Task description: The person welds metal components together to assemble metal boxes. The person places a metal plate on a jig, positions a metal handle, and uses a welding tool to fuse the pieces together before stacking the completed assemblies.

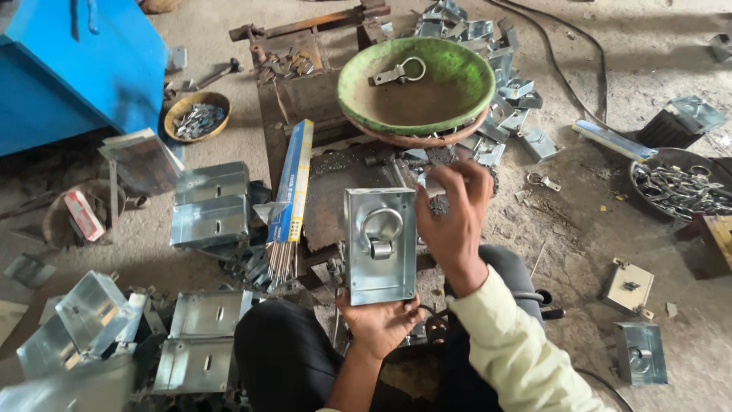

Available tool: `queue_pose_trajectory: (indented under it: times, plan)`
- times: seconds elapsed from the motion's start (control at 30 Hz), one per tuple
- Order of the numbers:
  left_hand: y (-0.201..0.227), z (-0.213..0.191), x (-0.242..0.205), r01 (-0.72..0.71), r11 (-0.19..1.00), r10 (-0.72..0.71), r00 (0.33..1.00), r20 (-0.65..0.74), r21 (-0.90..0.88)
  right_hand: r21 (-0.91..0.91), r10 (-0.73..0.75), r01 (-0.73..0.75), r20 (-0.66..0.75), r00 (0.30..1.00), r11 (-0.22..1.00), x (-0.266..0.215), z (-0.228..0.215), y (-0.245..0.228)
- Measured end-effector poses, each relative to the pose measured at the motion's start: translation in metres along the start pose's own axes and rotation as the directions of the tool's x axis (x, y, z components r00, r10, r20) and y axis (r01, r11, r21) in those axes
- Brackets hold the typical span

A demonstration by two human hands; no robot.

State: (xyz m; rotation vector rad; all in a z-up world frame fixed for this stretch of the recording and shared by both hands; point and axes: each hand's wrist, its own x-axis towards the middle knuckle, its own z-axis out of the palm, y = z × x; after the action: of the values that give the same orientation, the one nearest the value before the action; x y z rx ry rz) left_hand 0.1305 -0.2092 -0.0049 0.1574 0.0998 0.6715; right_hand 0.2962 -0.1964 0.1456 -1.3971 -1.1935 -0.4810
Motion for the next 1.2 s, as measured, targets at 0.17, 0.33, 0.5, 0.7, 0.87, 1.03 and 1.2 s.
queue_pose_trajectory:
  times: [0.17, 0.33, 0.5, 0.7, 0.87, 1.03, 1.2]
  plan:
    - [0.017, -0.009, 0.006, -0.028, 0.991, 0.051, 0.984, -0.173, 0.134, 0.078, 0.143, -0.146, 0.039, 0.989, 0.986, -0.004, -0.014, 0.014]
    - [0.028, -0.036, 0.005, -0.047, 0.983, 0.054, 0.998, -0.035, 0.176, 0.027, -0.022, 0.017, 0.190, 0.981, 0.999, -0.015, -0.019, 0.006]
    - [0.023, -0.039, 0.006, -0.073, 0.974, 0.107, 0.983, -0.150, 0.213, 0.021, -0.098, 0.096, 0.335, 0.937, 0.995, 0.005, -0.040, 0.019]
    - [-0.002, -0.023, 0.011, -0.018, 0.998, 0.014, 0.998, 0.066, 0.061, 0.253, -0.075, -0.071, 0.522, 0.850, 0.965, -0.064, -0.070, 0.004]
    - [-0.026, -0.038, 0.025, 0.096, 0.644, 0.254, 0.909, -0.330, 0.759, 0.164, -0.066, 0.003, 0.380, 0.923, 0.987, -0.118, -0.055, 0.004]
    - [-0.087, 0.045, 0.082, -0.392, 0.346, 0.432, 0.873, 0.226, 0.852, 0.178, 0.135, -0.150, 0.095, 0.986, 0.973, -0.095, -0.064, 0.038]
    - [-0.082, 0.141, 0.089, -0.015, -0.414, -0.120, 0.992, -0.038, 0.910, -0.213, 0.401, -0.422, -0.138, 0.906, 0.881, -0.055, -0.151, 0.098]
